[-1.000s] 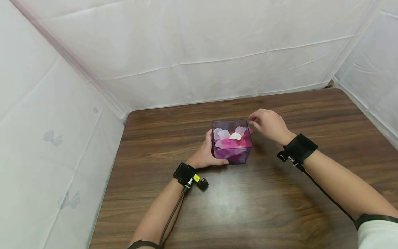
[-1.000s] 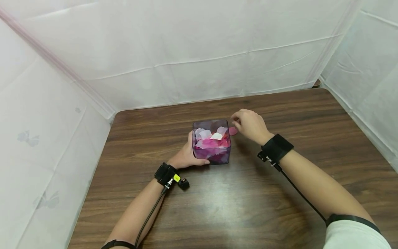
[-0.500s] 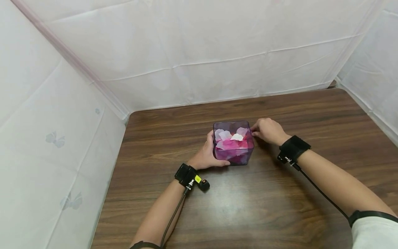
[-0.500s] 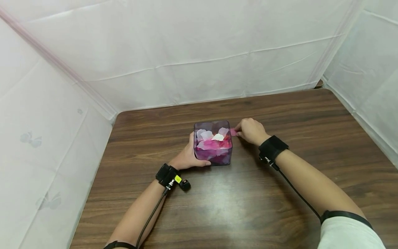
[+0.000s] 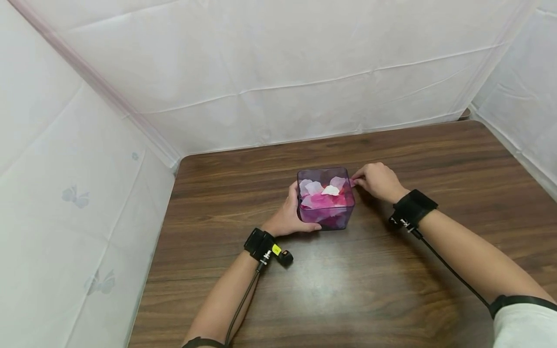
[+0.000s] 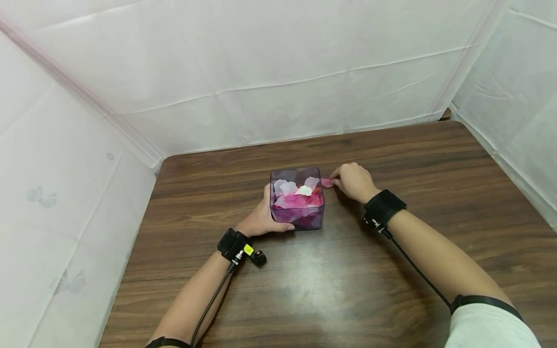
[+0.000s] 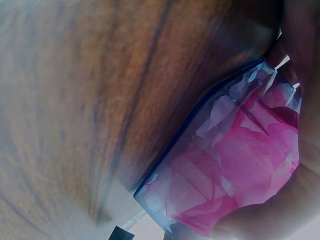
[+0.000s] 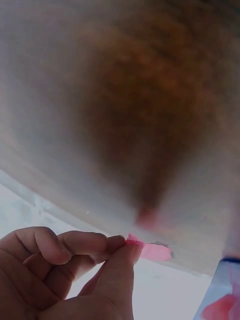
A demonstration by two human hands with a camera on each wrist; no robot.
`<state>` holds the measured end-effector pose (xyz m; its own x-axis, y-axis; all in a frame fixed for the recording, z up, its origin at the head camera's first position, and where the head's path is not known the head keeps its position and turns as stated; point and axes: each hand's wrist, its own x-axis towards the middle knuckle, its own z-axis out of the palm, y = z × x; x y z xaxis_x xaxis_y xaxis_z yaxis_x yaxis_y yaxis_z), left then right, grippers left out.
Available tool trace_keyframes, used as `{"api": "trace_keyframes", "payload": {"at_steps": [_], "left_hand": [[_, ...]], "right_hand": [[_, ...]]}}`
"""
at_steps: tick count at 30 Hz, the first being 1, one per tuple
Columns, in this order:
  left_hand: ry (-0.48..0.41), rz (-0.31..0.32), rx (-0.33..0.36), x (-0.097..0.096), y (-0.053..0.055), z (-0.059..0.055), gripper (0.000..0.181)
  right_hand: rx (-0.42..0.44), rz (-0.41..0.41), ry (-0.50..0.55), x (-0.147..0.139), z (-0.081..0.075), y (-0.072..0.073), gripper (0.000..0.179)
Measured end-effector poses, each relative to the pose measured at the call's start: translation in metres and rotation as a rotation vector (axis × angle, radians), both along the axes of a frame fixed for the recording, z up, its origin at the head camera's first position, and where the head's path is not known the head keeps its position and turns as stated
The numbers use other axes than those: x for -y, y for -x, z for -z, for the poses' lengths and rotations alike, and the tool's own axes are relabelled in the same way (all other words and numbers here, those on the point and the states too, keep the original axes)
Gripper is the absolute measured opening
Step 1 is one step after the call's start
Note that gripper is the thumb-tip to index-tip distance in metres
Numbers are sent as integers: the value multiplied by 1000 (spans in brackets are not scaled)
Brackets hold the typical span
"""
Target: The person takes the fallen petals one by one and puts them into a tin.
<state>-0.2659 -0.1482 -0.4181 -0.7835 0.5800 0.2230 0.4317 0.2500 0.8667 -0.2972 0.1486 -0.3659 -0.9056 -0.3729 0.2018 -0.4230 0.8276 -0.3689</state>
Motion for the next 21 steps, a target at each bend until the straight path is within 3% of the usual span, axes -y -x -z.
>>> {"api": "trace_keyframes", "payload": {"at_steps": [8, 14, 21], "left_hand": [[-13, 8, -14, 1, -1, -1, 125], [-16, 15, -7, 1, -1, 0, 124], [-18, 17, 2, 1, -1, -1, 125]], "right_hand": [[-85, 20, 52, -7, -19, -10, 13], [-231, 28, 111, -11, -43, -19, 11], [-398, -74, 162, 1, -77, -45, 13]]}}
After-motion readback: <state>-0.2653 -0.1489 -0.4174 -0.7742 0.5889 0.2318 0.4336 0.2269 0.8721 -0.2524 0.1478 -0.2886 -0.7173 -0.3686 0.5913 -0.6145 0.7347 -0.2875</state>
